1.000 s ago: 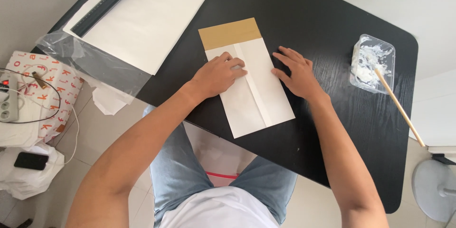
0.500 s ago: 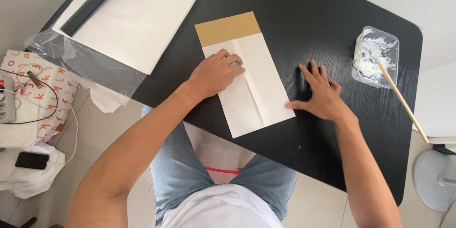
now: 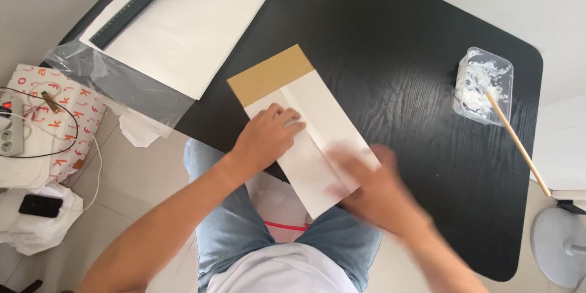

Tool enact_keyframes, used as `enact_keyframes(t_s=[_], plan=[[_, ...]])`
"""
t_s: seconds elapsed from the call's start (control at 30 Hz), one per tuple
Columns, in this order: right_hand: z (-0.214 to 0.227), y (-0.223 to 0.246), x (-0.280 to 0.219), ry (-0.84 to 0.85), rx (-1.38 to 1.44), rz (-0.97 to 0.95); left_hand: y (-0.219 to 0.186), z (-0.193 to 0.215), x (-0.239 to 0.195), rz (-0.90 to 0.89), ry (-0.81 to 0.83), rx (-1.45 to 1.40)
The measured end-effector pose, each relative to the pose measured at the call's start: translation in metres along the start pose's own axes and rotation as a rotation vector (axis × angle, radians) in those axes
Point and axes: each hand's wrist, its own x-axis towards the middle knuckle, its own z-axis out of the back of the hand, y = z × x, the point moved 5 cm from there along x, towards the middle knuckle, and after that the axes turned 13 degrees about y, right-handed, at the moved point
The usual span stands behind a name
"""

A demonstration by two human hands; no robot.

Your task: Applying glue to paper sheets and folding them to assemble paper bags.

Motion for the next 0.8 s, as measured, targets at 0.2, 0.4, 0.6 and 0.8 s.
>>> enact_keyframes(t_s=[0.2,0.4,0.6,0.8], plan=[[-0.025,0.086,0.0,-0.071,0.028,0.25,-0.017,0.021,-0.019,0.013,-0.255,0.045],[-0.011,0.063,0.008,-0.179,-0.387,-0.093,-0.015,0.017,-0.016,0.158,-0.307,0.0],[0.027,0.018,0.013,-0.215,-0.72,-0.312,-0.014,0.01,-0.016,0.093,-0.24,-0.024],[0.032,-0.067,0.015,0.056,-0.331,-0.502,-0.013,0.01,-0.014,0.036,-0.211,-0.054]])
